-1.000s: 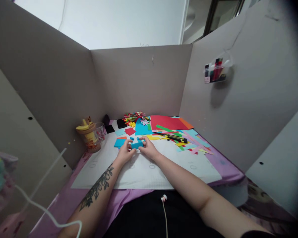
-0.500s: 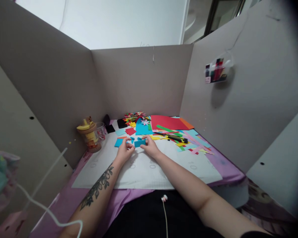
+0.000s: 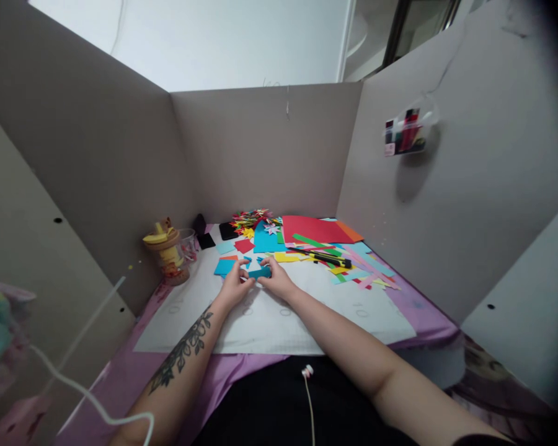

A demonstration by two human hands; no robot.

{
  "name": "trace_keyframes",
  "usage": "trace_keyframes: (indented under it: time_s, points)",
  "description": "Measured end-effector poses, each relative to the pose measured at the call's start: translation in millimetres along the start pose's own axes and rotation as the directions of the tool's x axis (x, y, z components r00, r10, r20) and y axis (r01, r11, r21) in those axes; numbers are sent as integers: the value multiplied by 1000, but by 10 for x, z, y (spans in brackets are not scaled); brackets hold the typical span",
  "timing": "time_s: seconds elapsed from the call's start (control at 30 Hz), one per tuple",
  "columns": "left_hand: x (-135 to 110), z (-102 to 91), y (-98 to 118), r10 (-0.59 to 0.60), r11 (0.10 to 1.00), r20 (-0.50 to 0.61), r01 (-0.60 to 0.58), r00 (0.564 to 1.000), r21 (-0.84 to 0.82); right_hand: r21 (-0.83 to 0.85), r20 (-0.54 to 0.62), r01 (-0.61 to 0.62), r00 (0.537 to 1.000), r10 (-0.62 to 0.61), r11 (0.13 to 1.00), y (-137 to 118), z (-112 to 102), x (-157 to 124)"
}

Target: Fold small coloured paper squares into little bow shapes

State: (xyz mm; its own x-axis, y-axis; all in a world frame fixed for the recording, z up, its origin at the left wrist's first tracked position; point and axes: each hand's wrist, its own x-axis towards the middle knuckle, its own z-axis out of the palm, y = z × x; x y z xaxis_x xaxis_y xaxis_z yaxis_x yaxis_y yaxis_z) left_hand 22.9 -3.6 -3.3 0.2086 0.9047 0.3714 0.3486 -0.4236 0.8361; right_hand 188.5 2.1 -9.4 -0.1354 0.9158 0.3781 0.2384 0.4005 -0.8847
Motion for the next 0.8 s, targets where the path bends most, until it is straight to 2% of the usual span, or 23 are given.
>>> trace_keyframes:
  time_s: [0.17, 0.27, 0.33, 0.4, 0.5, 0.57, 0.63, 0.7, 0.8]
  points:
    - [-9, 9, 44, 8, 1000, 2, -8, 1000, -20, 68, 11, -33, 999, 33, 997, -21, -11, 8]
    - [5, 9, 38, -5, 1000, -40, 4, 999, -20, 173, 36, -65, 998, 59, 983, 45, -26, 54]
    - [16, 0, 26, -21, 1000, -85, 20, 996, -15, 214, -8, -57, 998, 60, 975, 101, -56, 92]
    - [21, -12, 12, -35, 999, -122, 36, 992, 0, 171, -87, -26, 995, 41, 985, 132, -101, 113]
    - [13, -24, -5, -33, 998, -124, 41, 992, 56, -81, -185, 85, 978, -99, 993, 98, -154, 90]
    - [1, -23, -15, -9, 994, -91, 18, 996, 105, -258, -108, 236, 957, -270, 937, 36, -155, 52]
    - [-8, -18, -24, 20, 989, -54, -12, 998, 146, -339, 32, 363, 926, -376, 868, -21, -133, 17]
    - [-12, -15, -34, 36, 984, -38, -28, 999, 175, -369, 123, 417, 908, -401, 831, -50, -106, 0]
    - [-11, -16, -44, 40, 982, -34, -33, 999, 187, -370, 140, 409, 912, -385, 834, -44, -93, -1]
